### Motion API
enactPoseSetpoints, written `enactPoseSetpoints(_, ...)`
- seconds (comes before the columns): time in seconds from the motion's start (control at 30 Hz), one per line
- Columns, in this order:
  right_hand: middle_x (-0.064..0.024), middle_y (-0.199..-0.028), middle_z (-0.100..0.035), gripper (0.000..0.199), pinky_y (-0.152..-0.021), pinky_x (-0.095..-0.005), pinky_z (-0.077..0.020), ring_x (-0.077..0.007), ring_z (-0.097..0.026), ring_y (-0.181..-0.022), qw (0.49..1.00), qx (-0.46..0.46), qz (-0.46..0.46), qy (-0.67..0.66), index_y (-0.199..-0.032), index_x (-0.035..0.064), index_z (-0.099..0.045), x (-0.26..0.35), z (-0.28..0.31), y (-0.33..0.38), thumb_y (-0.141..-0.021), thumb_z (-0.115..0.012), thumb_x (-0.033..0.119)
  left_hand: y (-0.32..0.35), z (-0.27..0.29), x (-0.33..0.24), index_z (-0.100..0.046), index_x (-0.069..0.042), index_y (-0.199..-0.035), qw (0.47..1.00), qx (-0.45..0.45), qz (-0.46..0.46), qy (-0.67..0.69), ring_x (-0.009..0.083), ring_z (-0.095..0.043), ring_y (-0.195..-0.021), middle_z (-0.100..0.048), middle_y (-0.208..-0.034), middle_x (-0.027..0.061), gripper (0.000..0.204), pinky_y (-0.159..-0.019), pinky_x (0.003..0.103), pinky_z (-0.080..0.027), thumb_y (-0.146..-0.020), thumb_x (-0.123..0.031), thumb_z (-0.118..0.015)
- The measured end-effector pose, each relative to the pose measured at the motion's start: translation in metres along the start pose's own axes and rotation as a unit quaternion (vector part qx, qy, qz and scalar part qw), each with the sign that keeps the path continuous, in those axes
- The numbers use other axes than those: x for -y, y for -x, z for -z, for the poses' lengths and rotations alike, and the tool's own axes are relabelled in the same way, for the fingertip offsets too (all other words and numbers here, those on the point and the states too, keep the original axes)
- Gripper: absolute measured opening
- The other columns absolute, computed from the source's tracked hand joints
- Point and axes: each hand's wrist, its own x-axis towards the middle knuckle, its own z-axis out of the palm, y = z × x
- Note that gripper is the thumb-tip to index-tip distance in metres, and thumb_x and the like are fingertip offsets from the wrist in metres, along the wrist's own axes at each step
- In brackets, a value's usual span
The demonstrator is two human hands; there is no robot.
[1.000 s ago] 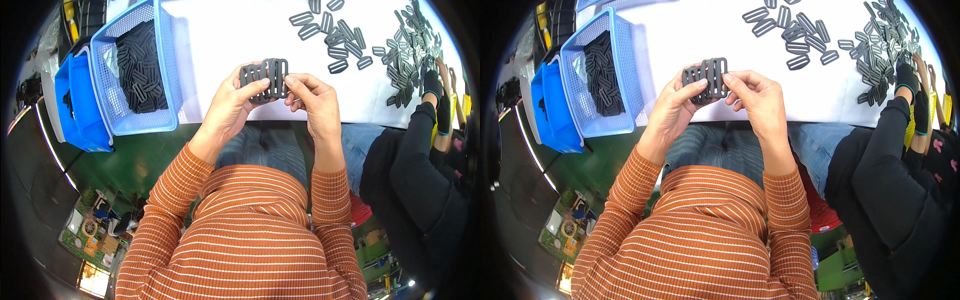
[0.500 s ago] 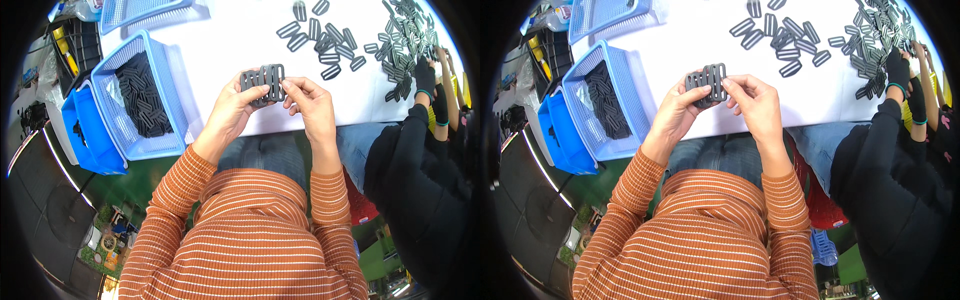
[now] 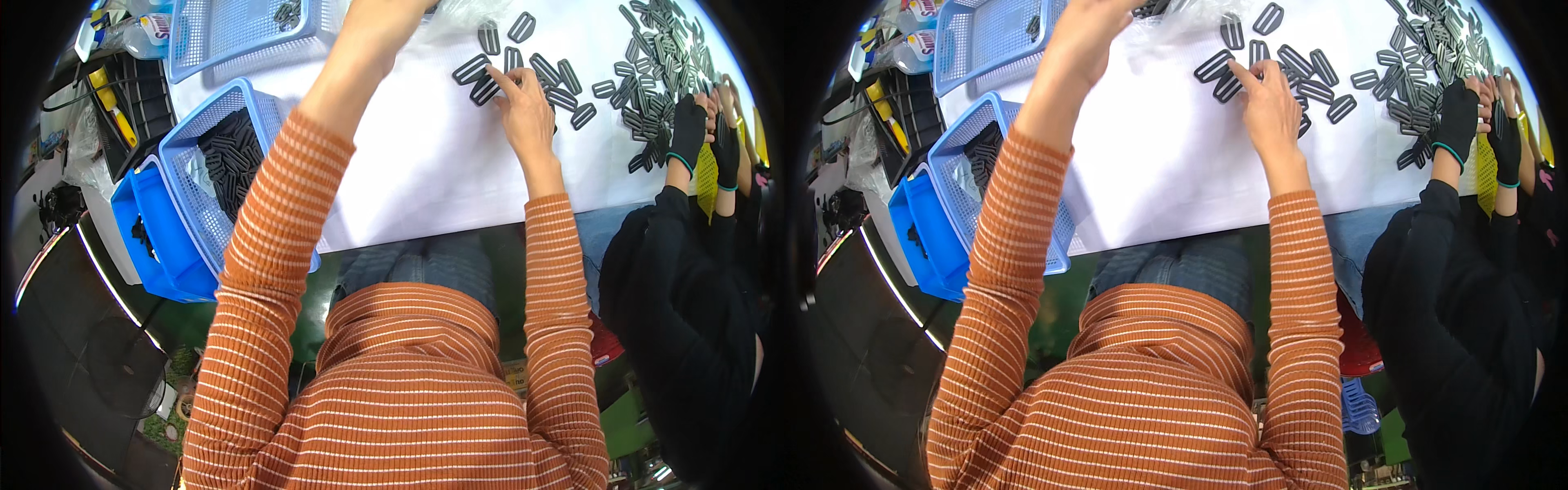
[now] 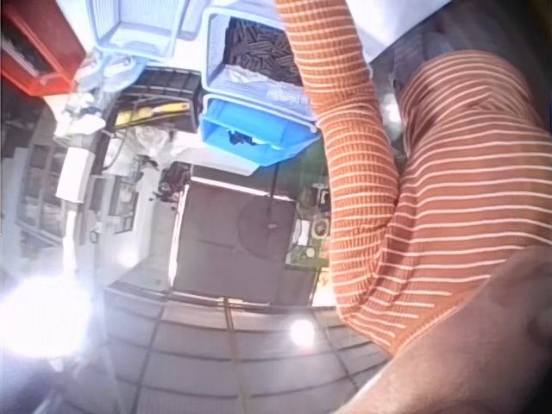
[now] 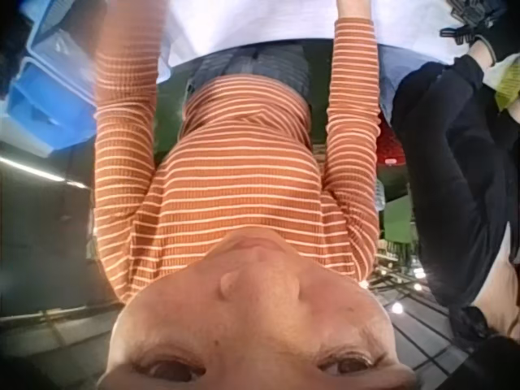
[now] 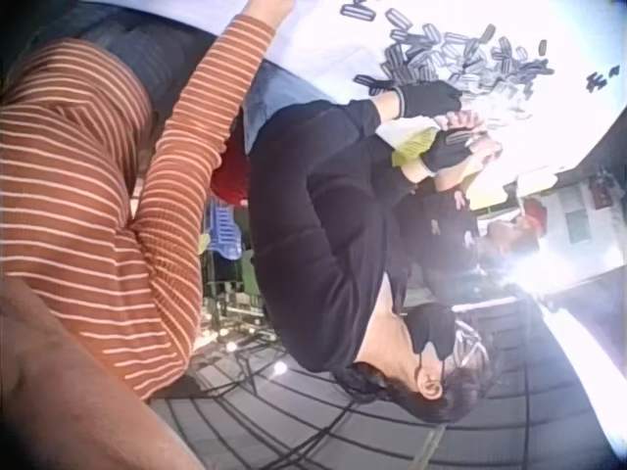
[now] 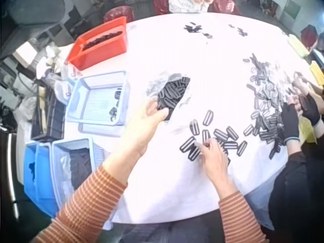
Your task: The person picks up small black plastic clips from a table and a blue basket, then interlocks them into larger assemblies. The person repeatedly picks, aligns, and snaps the clips together, placing completed assemblies back on the table.
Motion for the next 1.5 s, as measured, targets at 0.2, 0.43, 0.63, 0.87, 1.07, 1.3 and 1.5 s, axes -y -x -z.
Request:
enactPoseSetpoints(0.2,0.0013,-0.094,-0.059,0.015,-0.067,-0.0315,-0.0441,-0.0169,-0.055,-0.090,0.987,-0.035,0.148,0.051,-0.089,0.0169,-0.069,-0.019,-0.002,0.019,-0.074,-0.069,0.016,0.100,0.001,0.014,-0.050,0.001,-0.123,0.980,0.059,0.180,0.068,0.0199,-0.058,-0.105,-0.059,-0.117,0.0128,0.036,-0.089,0.031,-0.046,-0.089,-0.012,-0.054)
enactPoseSetpoints(0.43,0.0021,-0.092,-0.058,0.024,-0.072,-0.0329,-0.0388,-0.0166,-0.053,-0.088,0.990,-0.028,0.128,0.043,-0.096,0.0110,-0.065,-0.001,-0.010,0.040,-0.074,-0.069,0.021,0.160,-0.019,0.041,-0.052,0.000,-0.121,0.936,0.077,0.327,0.106,0.0186,-0.058,-0.104,-0.059,-0.114,0.0134,0.032,-0.086,0.029,-0.048,-0.091,-0.011,-0.052)
enactPoseSetpoints(0.63,-0.0062,-0.081,-0.063,0.016,-0.068,-0.0348,-0.0457,-0.0244,-0.060,-0.071,0.973,0.102,-0.032,-0.205,-0.092,0.0079,-0.065,0.026,-0.003,0.053,-0.085,-0.058,0.020,0.162,-0.035,0.052,-0.047,0.003,-0.125,0.902,-0.015,0.323,0.285,0.0214,-0.056,-0.108,-0.057,-0.118,0.0146,0.036,-0.094,0.033,-0.046,-0.092,-0.014,-0.051)
enactPoseSetpoints(0.87,-0.0035,-0.092,-0.059,0.025,-0.070,-0.0348,-0.0441,-0.0211,-0.055,-0.083,0.991,-0.104,0.079,0.006,-0.096,0.0099,-0.067,0.004,-0.007,0.001,-0.075,-0.071,0.022,0.153,-0.012,0.025,-0.044,0.004,-0.125,0.892,0.026,0.313,0.326,0.0279,-0.057,-0.110,-0.056,-0.120,0.0173,0.037,-0.092,0.036,-0.049,-0.093,-0.015,-0.048)
enactPoseSetpoints(1.07,0.0010,-0.082,-0.059,0.016,-0.072,-0.0341,-0.0375,-0.0188,-0.054,-0.083,0.978,-0.099,0.144,0.116,-0.091,0.0106,-0.068,-0.010,-0.016,-0.001,-0.077,-0.067,0.018,0.168,-0.008,0.004,-0.043,0.006,-0.125,0.861,0.052,0.326,0.387,0.0301,-0.055,-0.112,-0.054,-0.121,0.0202,0.044,-0.092,0.037,-0.049,-0.096,-0.027,-0.040)
enactPoseSetpoints(1.3,-0.0047,-0.077,-0.065,0.022,-0.062,-0.0218,-0.0429,-0.0074,-0.053,-0.066,0.867,0.109,-0.225,-0.432,-0.097,-0.0028,-0.066,0.054,0.052,0.057,-0.085,-0.064,0.016,0.185,-0.008,-0.004,-0.048,0.006,-0.120,0.892,0.003,0.317,0.323,0.0285,-0.059,-0.106,-0.059,-0.113,0.0187,0.041,-0.090,0.037,-0.050,-0.095,-0.026,-0.044)
enactPoseSetpoints(1.5,-0.0038,-0.076,-0.064,0.019,-0.063,-0.0198,-0.0433,-0.0073,-0.053,-0.067,0.801,0.108,-0.251,-0.533,-0.092,-0.0041,-0.066,0.064,0.060,0.083,-0.083,-0.067,0.013,0.190,-0.017,-0.006,-0.054,0.002,-0.115,0.887,0.005,0.328,0.327,0.0168,-0.063,-0.092,-0.064,-0.103,0.0114,0.034,-0.083,0.030,-0.052,-0.091,-0.022,-0.055)
